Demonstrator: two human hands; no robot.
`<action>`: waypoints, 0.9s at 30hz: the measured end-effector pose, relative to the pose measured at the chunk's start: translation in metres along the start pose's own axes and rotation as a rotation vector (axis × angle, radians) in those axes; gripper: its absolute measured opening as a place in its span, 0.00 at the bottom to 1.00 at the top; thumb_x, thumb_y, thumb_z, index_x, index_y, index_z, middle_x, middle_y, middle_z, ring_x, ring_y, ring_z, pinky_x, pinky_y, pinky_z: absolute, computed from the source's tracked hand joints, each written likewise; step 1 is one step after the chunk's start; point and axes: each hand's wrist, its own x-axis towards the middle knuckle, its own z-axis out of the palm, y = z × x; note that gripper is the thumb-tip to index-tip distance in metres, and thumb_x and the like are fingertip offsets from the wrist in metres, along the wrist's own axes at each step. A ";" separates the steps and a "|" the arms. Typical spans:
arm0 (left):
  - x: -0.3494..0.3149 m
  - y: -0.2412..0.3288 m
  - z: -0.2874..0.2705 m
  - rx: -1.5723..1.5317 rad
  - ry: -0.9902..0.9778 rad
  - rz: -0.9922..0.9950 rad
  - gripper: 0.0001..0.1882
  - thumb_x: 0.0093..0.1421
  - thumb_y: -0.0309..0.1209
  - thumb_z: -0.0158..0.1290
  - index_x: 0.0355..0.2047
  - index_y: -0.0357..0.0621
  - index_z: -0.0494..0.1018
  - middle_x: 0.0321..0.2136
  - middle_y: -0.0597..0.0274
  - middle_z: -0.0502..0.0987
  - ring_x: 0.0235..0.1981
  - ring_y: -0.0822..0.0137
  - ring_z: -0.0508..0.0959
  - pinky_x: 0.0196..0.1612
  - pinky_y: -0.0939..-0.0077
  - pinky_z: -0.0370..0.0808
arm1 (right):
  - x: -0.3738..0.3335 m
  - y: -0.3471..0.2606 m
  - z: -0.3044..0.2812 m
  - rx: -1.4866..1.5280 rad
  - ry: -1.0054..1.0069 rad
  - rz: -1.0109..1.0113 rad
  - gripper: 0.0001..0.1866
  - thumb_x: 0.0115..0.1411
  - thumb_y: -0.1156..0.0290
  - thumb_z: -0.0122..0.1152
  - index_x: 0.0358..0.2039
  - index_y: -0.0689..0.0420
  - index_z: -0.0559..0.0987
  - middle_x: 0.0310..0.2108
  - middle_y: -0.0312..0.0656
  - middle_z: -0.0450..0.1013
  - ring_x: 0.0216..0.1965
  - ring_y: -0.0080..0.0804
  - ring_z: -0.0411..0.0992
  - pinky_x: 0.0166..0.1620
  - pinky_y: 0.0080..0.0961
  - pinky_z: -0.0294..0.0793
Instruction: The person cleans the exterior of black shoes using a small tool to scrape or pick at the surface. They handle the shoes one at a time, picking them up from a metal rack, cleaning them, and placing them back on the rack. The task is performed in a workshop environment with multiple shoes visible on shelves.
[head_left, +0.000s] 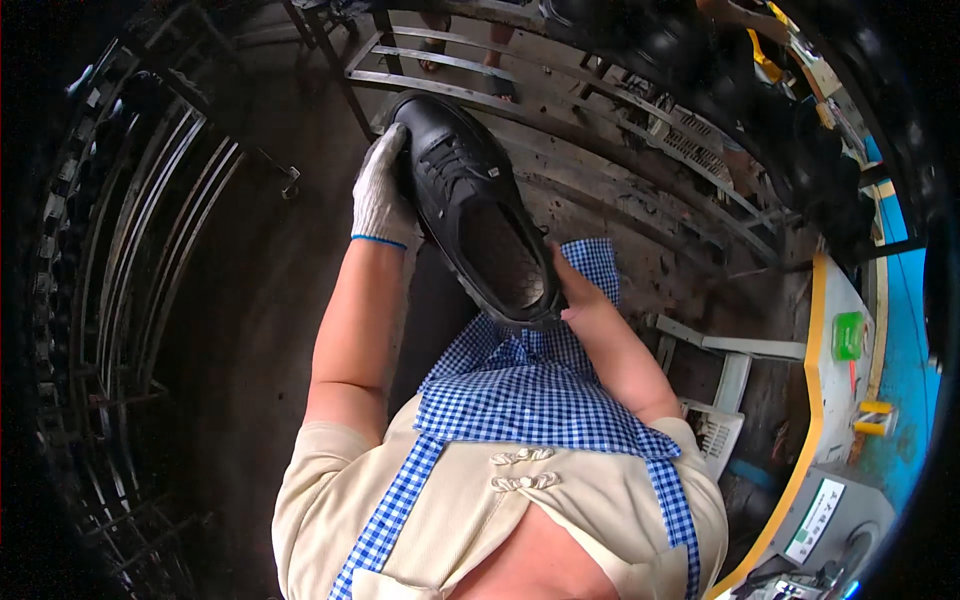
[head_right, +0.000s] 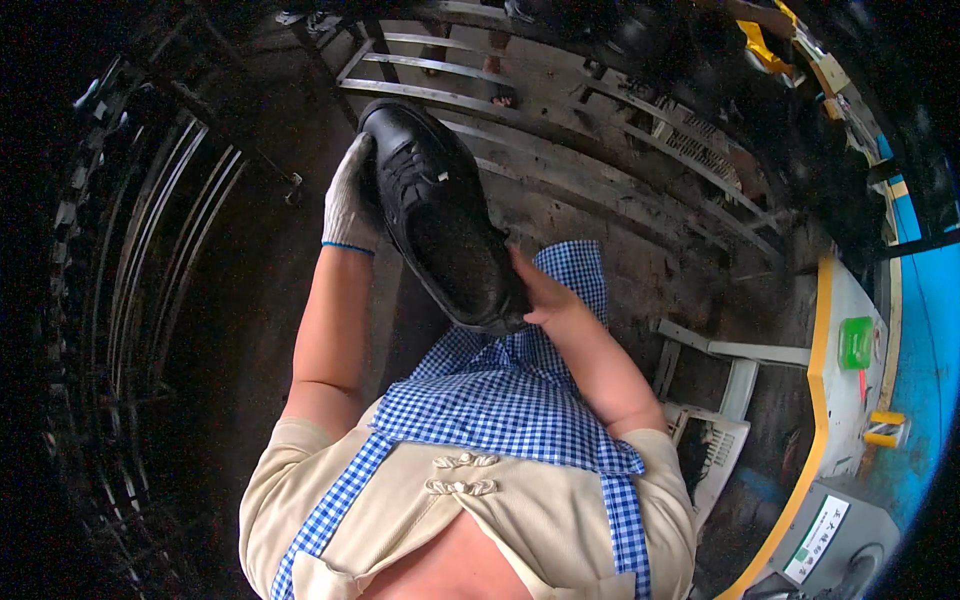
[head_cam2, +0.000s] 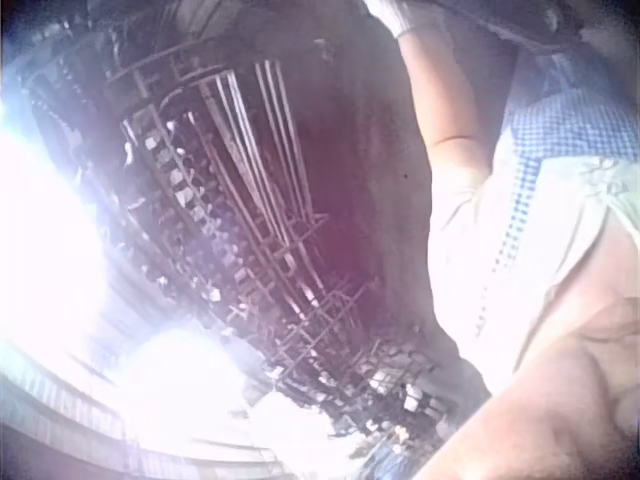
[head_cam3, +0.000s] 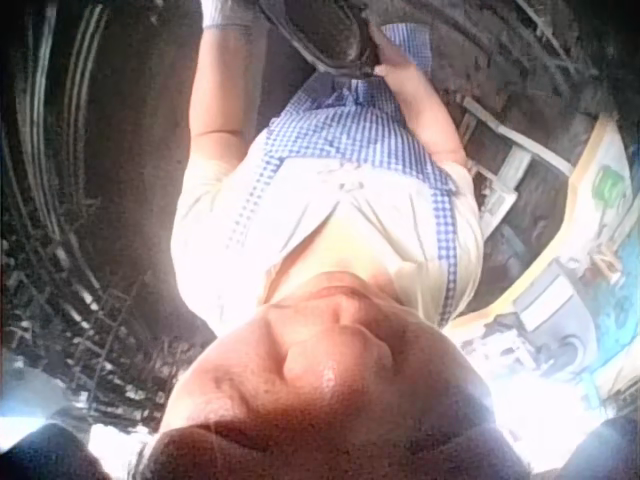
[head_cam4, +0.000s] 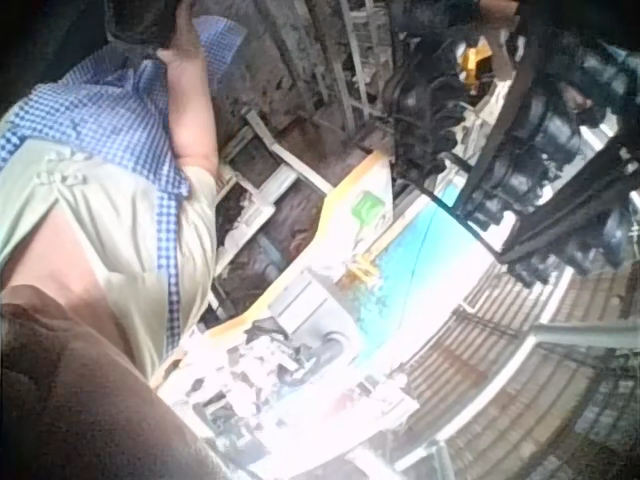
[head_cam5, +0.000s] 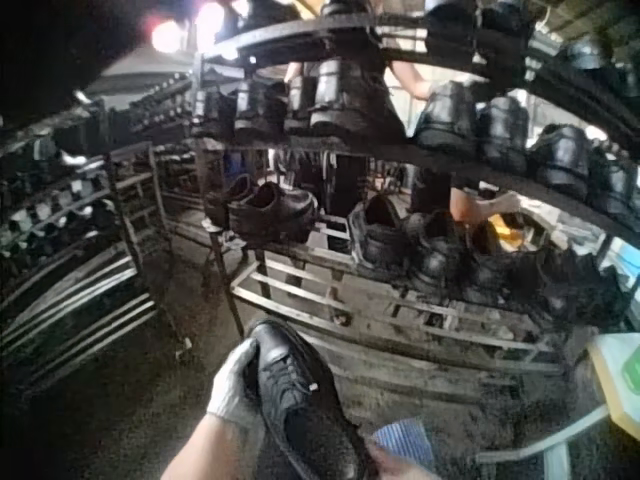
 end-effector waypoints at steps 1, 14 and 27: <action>0.004 -0.001 -0.007 0.025 0.024 -0.030 0.19 0.64 0.35 0.54 0.52 0.39 0.72 0.44 0.50 0.79 0.42 0.54 0.81 0.48 0.58 0.80 | 0.000 0.007 0.010 -0.095 0.070 -0.038 0.30 0.66 0.51 0.56 0.60 0.59 0.70 0.57 0.47 0.72 0.56 0.36 0.73 0.57 0.36 0.75; -0.050 -0.032 -0.035 0.510 0.052 0.377 0.28 0.64 0.29 0.55 0.63 0.46 0.62 0.57 0.57 0.71 0.55 0.63 0.73 0.55 0.67 0.74 | 0.030 0.003 0.046 0.256 -0.022 -0.010 0.31 0.67 0.37 0.43 0.41 0.53 0.80 0.28 0.39 0.78 0.13 0.21 0.62 0.17 0.17 0.62; -0.113 -0.047 -0.019 1.307 -0.279 1.023 0.35 0.44 0.39 0.74 0.48 0.47 0.65 0.68 0.38 0.50 0.68 0.37 0.54 0.68 0.48 0.56 | 0.037 0.007 0.066 -0.284 0.260 -0.078 0.39 0.60 0.42 0.62 0.65 0.48 0.64 0.52 0.36 0.73 0.43 0.22 0.74 0.29 0.19 0.72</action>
